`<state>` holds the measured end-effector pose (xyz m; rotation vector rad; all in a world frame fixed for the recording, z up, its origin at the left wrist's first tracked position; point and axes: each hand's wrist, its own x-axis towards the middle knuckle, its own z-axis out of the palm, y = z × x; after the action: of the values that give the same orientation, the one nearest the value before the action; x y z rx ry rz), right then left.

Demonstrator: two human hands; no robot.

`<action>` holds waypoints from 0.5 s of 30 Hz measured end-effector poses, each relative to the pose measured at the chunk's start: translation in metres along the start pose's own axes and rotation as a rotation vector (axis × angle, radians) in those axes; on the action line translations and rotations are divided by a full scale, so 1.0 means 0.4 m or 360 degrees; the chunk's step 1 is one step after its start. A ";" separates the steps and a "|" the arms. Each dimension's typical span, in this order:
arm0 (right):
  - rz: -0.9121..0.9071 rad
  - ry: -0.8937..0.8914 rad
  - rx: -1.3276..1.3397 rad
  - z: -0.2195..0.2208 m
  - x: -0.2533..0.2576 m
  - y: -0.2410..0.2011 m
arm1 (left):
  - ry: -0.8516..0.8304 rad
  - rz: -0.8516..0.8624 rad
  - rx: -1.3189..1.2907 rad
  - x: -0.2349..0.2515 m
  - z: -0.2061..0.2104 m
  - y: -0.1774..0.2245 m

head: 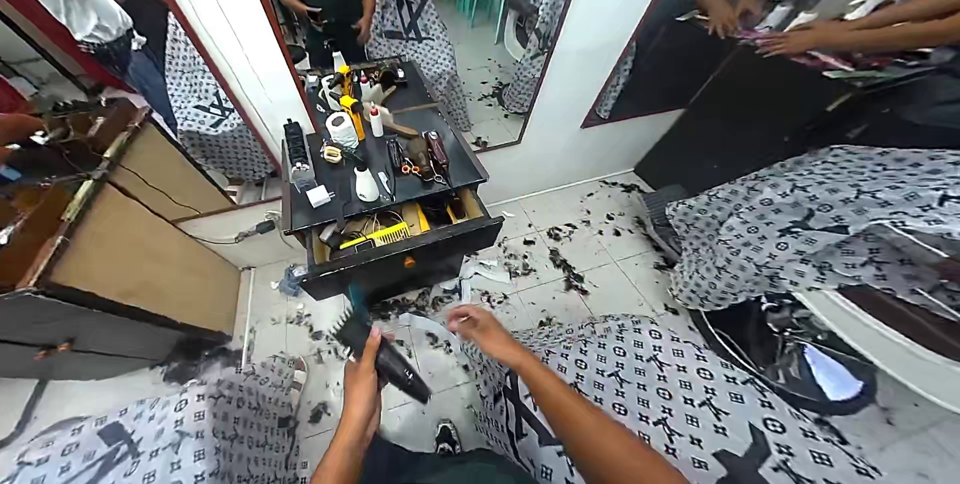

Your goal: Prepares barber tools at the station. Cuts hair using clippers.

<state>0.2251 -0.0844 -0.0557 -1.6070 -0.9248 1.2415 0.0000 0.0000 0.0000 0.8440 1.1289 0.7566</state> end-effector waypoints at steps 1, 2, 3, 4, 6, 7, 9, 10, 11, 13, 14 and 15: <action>-0.0043 -0.0190 0.0114 0.038 0.015 -0.030 | -0.0053 0.0010 0.0026 0.054 0.043 0.022; -0.0075 -0.0316 0.0215 0.064 0.034 -0.061 | -0.0153 0.0043 0.0108 0.104 0.083 0.044; -0.0100 -0.0340 0.0277 0.080 0.057 -0.088 | -0.0280 0.0096 0.0235 0.154 0.117 0.061; -0.0095 -0.0269 0.0285 0.086 0.086 -0.116 | -0.0420 0.0184 0.0397 0.206 0.142 0.078; -0.0013 0.0005 0.0188 0.071 0.165 -0.165 | -0.0639 0.0460 0.0779 0.326 0.145 0.111; 0.0034 0.0149 0.0169 0.055 0.210 -0.177 | -0.0678 0.0599 0.0924 0.390 0.123 0.127; 0.0123 0.0449 0.0197 0.017 0.316 -0.196 | -0.0587 0.0711 0.1023 0.530 0.062 0.161; 0.0158 0.0570 0.0219 -0.004 0.385 -0.222 | -0.0498 0.0695 0.1031 0.604 0.040 0.192; 0.0193 0.0633 0.0205 -0.024 0.455 -0.260 | -0.0435 0.0634 0.1045 0.674 0.029 0.231; 0.0295 0.0595 0.0074 -0.059 0.589 -0.347 | -0.0430 0.0445 0.1060 0.780 0.032 0.293; 0.0346 0.0539 -0.0010 -0.072 0.661 -0.382 | -0.0453 0.0367 0.1043 0.823 0.042 0.315; 0.0384 0.0472 -0.0103 -0.082 0.737 -0.413 | -0.0472 0.0317 0.1026 0.861 0.056 0.337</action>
<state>0.3161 0.2361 0.0093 -1.9363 -0.6030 1.0995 0.0982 0.3556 -0.0326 1.5741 1.0353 0.3993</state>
